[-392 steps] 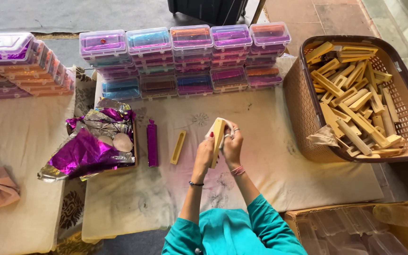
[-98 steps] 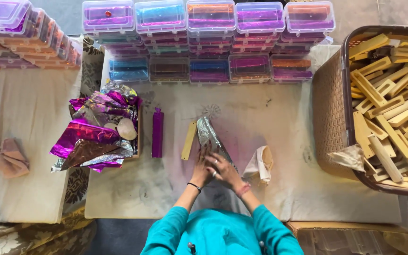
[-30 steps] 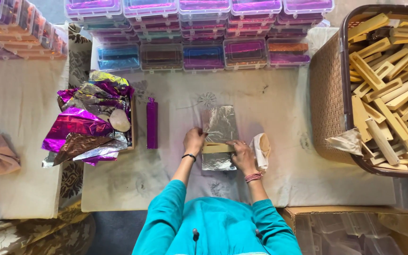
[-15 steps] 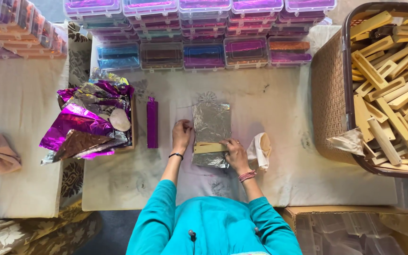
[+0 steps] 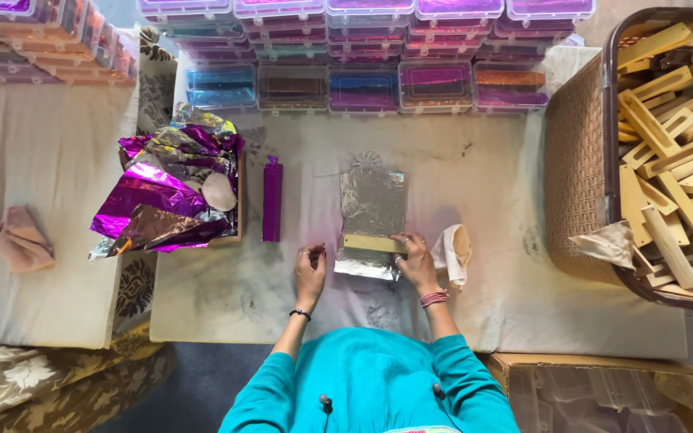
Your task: The person wraps a purple cylindrical candle in silver foil, pressing the foil around it. They wipe a wooden piece with a cloth, place the wrapped candle into a clear plastic box, close the box, and stack it into a storage organizer with other filled boxes.
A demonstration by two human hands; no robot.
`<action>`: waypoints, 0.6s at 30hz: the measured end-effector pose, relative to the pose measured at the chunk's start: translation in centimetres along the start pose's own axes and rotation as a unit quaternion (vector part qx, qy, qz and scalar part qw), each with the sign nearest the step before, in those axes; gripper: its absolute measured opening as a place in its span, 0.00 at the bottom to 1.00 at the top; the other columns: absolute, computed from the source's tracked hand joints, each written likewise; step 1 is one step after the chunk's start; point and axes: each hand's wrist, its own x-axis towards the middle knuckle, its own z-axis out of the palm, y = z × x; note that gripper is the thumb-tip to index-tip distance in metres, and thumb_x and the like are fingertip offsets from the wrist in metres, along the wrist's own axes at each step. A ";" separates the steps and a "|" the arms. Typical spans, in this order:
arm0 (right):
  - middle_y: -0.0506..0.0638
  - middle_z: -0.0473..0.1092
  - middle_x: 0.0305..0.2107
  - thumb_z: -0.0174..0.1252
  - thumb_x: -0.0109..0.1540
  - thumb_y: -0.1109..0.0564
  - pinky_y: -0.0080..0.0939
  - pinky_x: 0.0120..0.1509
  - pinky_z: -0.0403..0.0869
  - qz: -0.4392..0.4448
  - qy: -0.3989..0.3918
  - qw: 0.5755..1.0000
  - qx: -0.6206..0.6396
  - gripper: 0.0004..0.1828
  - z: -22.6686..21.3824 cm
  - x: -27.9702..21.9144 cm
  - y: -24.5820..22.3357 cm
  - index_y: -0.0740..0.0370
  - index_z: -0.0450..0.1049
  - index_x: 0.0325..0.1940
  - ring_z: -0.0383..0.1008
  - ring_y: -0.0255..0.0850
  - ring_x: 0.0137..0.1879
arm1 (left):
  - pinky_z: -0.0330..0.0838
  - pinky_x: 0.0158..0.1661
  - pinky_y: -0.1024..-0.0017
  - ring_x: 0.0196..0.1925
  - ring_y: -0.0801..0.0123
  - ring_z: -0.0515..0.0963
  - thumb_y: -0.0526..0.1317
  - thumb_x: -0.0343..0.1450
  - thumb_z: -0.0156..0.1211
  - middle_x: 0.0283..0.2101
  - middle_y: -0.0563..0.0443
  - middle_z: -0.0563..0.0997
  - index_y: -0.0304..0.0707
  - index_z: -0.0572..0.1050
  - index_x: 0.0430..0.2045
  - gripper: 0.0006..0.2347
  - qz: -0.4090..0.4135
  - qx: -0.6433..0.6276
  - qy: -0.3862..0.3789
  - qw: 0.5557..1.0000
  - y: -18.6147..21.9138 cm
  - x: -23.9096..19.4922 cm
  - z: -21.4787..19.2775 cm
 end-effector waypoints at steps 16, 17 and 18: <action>0.52 0.74 0.46 0.66 0.53 0.64 0.50 0.59 0.73 -0.007 0.002 0.998 -0.055 0.21 0.6 0.3 0.7 0.55 0.79 0.50 0.72 0.53 0.57 | 0.68 0.56 0.56 0.55 0.50 0.74 0.29 0.57 0.65 0.54 0.41 0.73 0.44 0.80 0.38 0.16 0.195 0.115 -0.095 0.969 4.3 -3.2 -0.8; 0.52 0.74 0.45 0.67 0.52 0.64 0.50 0.59 0.73 -0.007 0.001 0.999 -0.050 0.22 0.6 0.3 0.6 0.55 0.79 0.50 0.72 0.53 0.56 | 0.67 0.55 0.55 0.55 0.51 0.75 0.30 0.57 0.67 0.54 0.42 0.73 0.47 0.81 0.36 0.15 0.202 0.131 -0.109 0.964 4.4 -3.5 -0.9; 0.52 0.74 0.45 0.67 0.52 0.64 0.50 0.59 0.73 -0.008 0.000 0.999 -0.050 0.22 0.6 0.3 0.6 0.55 0.79 0.50 0.72 0.53 0.56 | 0.67 0.55 0.55 0.55 0.51 0.75 0.30 0.57 0.67 0.54 0.42 0.73 0.47 0.81 0.36 0.15 0.202 0.131 -0.108 0.965 3.9 -3.5 -0.7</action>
